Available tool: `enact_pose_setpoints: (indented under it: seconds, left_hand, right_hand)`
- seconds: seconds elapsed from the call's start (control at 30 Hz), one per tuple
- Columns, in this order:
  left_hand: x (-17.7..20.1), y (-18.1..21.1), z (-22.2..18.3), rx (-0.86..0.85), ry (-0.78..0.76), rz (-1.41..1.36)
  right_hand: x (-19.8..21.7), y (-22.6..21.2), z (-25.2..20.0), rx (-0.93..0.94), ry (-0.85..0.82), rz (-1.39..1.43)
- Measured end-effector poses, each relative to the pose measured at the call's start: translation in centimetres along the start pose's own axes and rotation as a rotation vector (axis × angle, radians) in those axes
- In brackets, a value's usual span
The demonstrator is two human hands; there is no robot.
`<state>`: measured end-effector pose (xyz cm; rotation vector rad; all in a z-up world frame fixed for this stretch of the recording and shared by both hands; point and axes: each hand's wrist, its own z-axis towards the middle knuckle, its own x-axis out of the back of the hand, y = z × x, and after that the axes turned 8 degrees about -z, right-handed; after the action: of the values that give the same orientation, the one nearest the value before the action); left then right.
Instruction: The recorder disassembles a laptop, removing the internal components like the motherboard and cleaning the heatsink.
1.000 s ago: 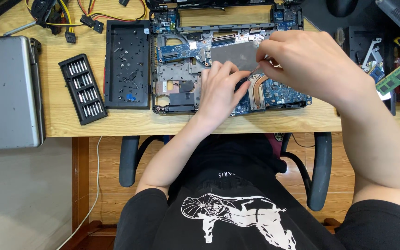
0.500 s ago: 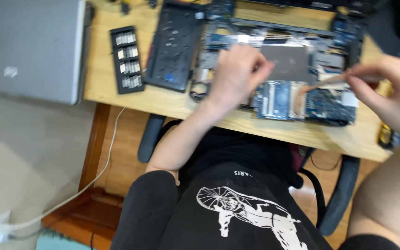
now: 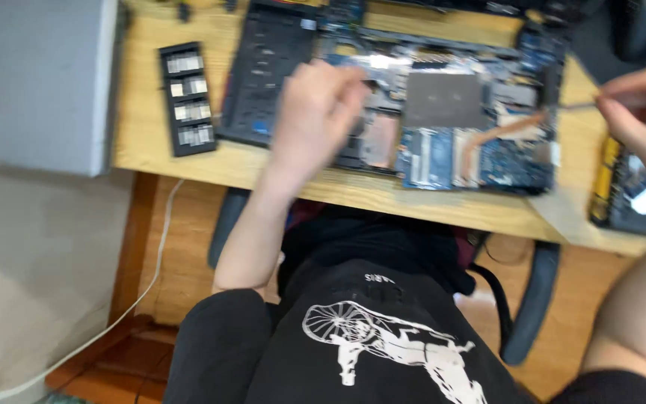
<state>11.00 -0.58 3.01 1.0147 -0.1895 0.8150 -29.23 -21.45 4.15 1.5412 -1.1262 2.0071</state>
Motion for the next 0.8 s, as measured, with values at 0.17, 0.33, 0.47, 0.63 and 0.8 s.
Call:
enact_pose_setpoints:
  seconds: [0.17,0.33,0.47,0.63,0.8]
  left_hand:
    - [-12.1,6.8,-2.5,-0.287,-0.308,-0.134]
    - [-15.9,8.3,-3.8,-0.367,-0.411,-0.021]
    - [-15.9,8.1,-3.7,-0.330,-0.460,-0.021]
    - [-15.8,8.2,-3.6,-0.307,-0.481,-0.030]
    - [-16.0,7.9,-3.7,-0.303,-0.482,-0.031]
  right_hand:
    - [4.0,-7.8,2.2,0.075,0.028,-0.225]
    - [4.8,-10.6,2.8,0.254,-0.007,-0.213]
    - [4.4,-11.0,3.5,0.327,0.004,-0.213]
    - [3.6,-10.6,4.2,0.401,0.047,-0.199]
    - [3.6,-11.6,4.7,0.395,0.037,-0.226]
